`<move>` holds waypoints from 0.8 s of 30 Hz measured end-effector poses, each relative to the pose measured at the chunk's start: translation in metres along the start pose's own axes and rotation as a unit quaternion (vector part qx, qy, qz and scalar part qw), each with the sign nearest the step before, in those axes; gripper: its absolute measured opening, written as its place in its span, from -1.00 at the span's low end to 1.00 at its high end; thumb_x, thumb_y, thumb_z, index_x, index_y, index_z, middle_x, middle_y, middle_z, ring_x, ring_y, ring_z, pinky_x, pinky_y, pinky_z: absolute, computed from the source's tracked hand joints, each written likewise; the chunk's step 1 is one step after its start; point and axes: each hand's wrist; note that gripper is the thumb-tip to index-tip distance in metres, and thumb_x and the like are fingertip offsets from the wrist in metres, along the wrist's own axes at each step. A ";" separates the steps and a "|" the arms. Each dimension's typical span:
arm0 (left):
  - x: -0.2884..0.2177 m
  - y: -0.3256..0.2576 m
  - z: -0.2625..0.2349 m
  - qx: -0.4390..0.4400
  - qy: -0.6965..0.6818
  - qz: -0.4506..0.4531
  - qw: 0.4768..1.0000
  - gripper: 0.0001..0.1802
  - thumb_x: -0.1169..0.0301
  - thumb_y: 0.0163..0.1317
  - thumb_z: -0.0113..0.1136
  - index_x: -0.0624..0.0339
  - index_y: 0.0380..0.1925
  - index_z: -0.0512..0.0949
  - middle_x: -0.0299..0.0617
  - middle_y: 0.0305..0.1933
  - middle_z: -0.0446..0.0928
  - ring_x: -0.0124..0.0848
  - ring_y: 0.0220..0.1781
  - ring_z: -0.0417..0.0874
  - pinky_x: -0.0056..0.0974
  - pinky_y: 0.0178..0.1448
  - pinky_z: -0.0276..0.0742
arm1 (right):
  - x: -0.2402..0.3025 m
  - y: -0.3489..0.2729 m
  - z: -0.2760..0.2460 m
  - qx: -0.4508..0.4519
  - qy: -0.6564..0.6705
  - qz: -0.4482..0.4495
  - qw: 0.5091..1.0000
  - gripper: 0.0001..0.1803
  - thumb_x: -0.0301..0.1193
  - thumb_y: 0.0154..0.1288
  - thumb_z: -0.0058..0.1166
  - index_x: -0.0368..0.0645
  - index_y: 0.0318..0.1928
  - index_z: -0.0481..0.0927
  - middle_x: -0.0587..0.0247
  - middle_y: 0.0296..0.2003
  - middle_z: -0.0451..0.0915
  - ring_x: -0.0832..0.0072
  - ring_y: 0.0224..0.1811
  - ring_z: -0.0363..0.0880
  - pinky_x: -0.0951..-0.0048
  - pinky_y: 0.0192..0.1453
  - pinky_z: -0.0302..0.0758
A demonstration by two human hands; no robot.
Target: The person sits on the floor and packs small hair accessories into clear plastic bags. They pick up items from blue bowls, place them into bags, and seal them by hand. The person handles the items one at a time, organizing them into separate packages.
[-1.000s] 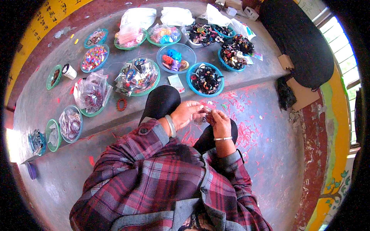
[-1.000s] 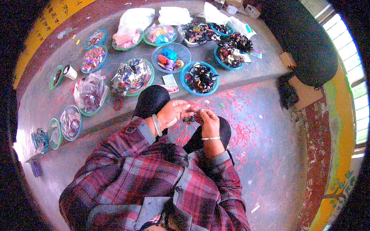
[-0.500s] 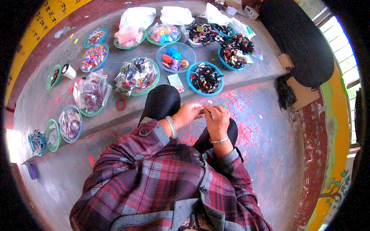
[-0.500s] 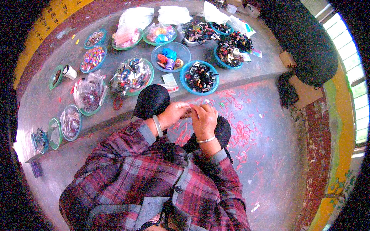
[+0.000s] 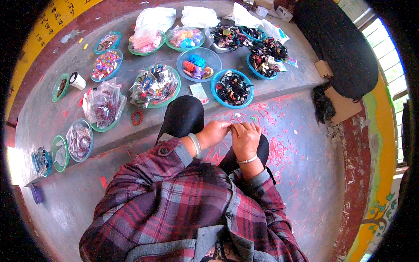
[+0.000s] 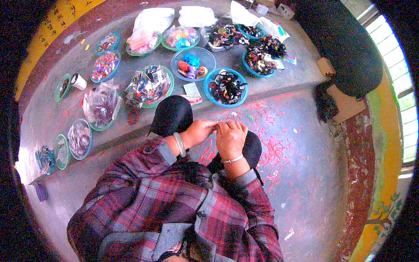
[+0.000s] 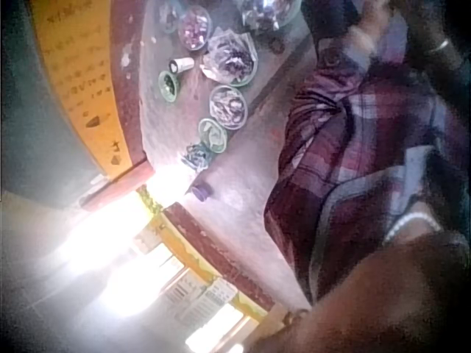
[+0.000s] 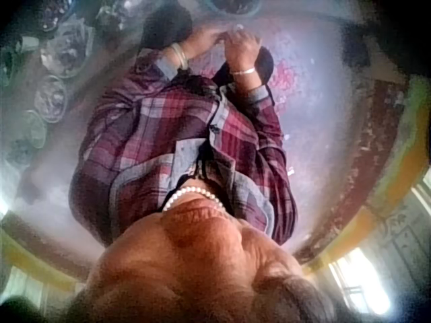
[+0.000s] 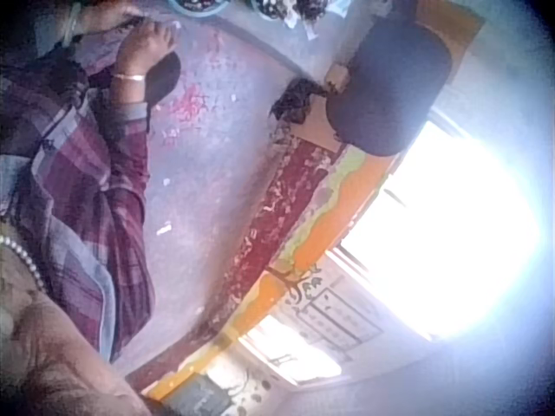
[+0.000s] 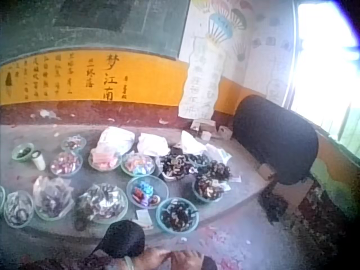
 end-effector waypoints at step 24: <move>-0.001 -0.004 0.003 -0.018 -0.011 -0.028 0.999 -0.78 0.38 0.17 0.00 0.24 -0.23 0.51 0.04 -0.32 0.55 -0.20 -0.26 0.60 -0.24 -0.20 0.48 | 0.003 0.000 -0.002 0.023 0.020 0.039 0.999 -0.92 -0.45 -0.09 0.10 -0.08 -0.48 0.55 0.27 -0.49 0.51 0.30 -0.34 0.47 0.30 -0.20 0.30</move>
Point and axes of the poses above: each hand's wrist, its own y-axis towards the middle knuckle, its own z-axis out of the palm, x = y × z
